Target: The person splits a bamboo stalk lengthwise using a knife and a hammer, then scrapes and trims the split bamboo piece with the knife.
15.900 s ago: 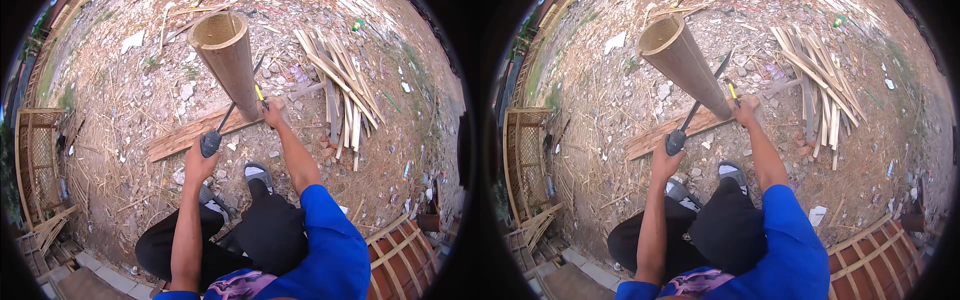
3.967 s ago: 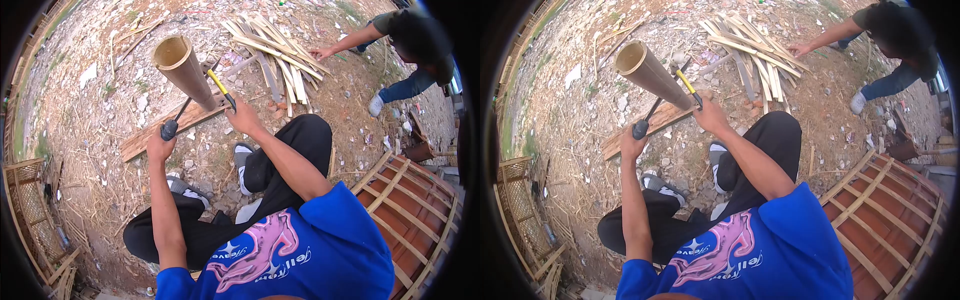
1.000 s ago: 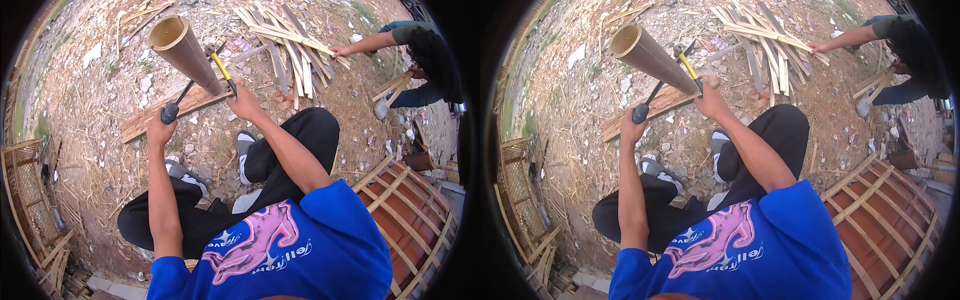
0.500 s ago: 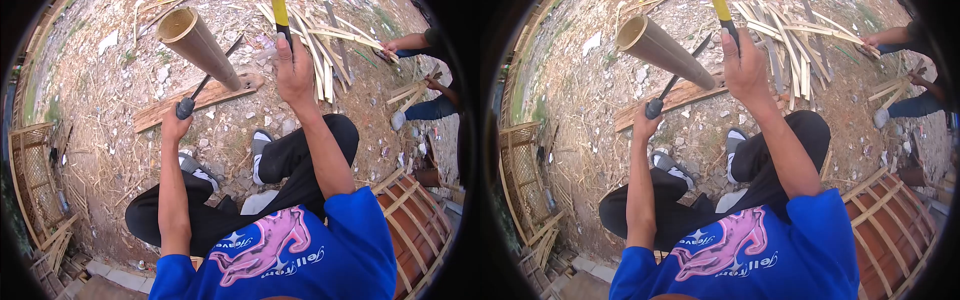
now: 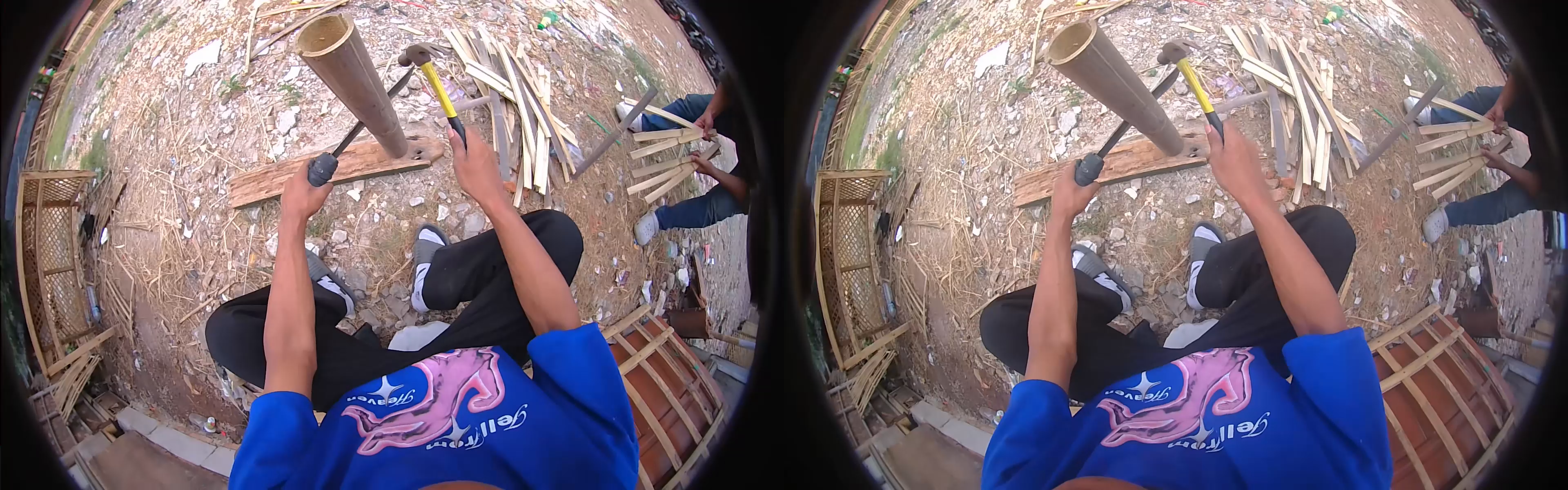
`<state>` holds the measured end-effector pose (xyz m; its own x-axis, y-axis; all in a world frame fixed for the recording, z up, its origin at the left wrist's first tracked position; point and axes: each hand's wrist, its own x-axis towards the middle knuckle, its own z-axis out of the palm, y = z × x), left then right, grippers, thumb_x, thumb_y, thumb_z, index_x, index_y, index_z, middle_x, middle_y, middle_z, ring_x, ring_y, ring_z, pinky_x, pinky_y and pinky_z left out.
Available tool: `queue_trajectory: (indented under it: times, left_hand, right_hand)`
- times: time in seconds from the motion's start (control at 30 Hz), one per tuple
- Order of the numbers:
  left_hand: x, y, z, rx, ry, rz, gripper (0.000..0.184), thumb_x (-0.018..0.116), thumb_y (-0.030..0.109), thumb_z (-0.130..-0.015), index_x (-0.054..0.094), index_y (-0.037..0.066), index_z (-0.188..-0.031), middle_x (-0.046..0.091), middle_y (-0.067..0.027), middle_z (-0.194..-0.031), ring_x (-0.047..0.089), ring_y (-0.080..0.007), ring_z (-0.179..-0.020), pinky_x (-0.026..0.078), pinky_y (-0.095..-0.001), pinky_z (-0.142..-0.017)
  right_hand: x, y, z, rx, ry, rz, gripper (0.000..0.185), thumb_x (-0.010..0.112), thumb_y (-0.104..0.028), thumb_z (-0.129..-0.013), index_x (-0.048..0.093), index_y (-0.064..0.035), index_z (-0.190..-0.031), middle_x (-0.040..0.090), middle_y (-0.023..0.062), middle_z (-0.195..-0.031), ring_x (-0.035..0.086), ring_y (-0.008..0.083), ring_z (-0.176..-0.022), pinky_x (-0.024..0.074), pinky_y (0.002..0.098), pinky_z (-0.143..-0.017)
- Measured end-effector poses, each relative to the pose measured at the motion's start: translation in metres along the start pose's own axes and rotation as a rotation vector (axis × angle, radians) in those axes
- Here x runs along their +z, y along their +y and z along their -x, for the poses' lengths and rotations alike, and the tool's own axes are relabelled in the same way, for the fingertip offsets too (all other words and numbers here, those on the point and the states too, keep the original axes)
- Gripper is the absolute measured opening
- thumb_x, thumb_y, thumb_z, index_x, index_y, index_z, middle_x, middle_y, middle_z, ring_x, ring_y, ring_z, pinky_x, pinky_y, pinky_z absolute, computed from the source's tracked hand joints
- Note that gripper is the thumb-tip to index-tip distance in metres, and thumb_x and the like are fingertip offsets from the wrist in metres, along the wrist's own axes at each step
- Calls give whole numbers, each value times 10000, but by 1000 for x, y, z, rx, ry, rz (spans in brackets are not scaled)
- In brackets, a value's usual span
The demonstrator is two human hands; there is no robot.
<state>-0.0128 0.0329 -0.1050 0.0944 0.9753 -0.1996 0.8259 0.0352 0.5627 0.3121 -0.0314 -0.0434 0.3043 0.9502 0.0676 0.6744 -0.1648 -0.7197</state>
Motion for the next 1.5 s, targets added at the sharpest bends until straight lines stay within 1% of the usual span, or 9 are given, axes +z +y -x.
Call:
queue_trajectory:
  times: [0.23,0.43,0.53,0.63,0.7,1.23,1.33,1.4,1.5]
  left_hand:
    - [-32,31,12,16,-8,-162,620,746,291,-683,620,97,-1258,702,-227,-1032,669,-405,-984,519,-471,-861]
    - [-25,26,2,49,-5,-183,639,745,320,-682,614,122,-1276,707,-210,-1045,669,-394,-992,528,-484,-863]
    - [-21,20,0,44,-19,-185,647,743,328,-684,608,126,-1283,701,-209,-1069,665,-388,-1008,525,-484,-871]
    - [-21,23,4,54,18,-181,599,749,296,-685,619,81,-1229,700,-227,-1042,666,-406,-984,523,-474,-857]
    - [-21,33,3,81,21,-192,608,749,298,-688,614,83,-1241,699,-229,-1041,666,-408,-984,524,-475,-859]
    - [-9,19,-3,69,22,-206,624,744,344,-705,604,165,-1286,713,-188,-1041,667,-391,-1002,524,-489,-876]
    - [-9,18,1,82,-14,-188,571,738,341,-720,616,164,-1249,712,-185,-1038,663,-395,-995,519,-498,-856]
    - [-15,26,6,61,-20,-177,554,733,344,-732,619,162,-1242,710,-190,-1030,658,-405,-987,514,-505,-846]
    - [-14,26,7,48,9,-172,518,740,279,-703,636,89,-1174,702,-216,-1023,660,-416,-973,512,-476,-845]
  right_hand:
    - [35,14,25,103,-87,13,343,507,-341,-1011,545,-1,-988,628,293,-763,611,512,-795,430,593,-692]
    - [-30,-43,-7,-49,146,-104,401,478,-366,-1038,567,3,-910,591,220,-678,589,450,-659,422,496,-596]
    - [-48,-60,-26,-97,235,-349,449,473,-455,-1033,581,-20,-1056,581,187,-667,615,363,-641,447,459,-613]
    - [-2,-24,-12,-153,355,-335,411,457,-384,-1041,564,7,-971,625,229,-721,613,450,-706,440,502,-631]
    - [23,43,1,62,-142,269,418,468,-391,-1024,567,15,-1032,644,276,-781,622,487,-777,436,557,-688]
    - [5,7,0,90,-81,144,394,492,-398,-1015,581,-17,-967,649,290,-829,610,505,-827,428,588,-713]
    - [-44,-49,-23,-48,145,-75,512,462,-487,-1029,585,0,-930,583,173,-673,586,348,-632,431,461,-599]
    - [-64,-74,-34,-237,331,-271,521,454,-509,-1034,538,-31,-844,495,23,-621,470,114,-570,391,306,-528]
    - [-32,-58,-29,-312,451,-684,439,472,-456,-1042,496,-59,-855,439,-7,-611,440,61,-557,350,250,-496]
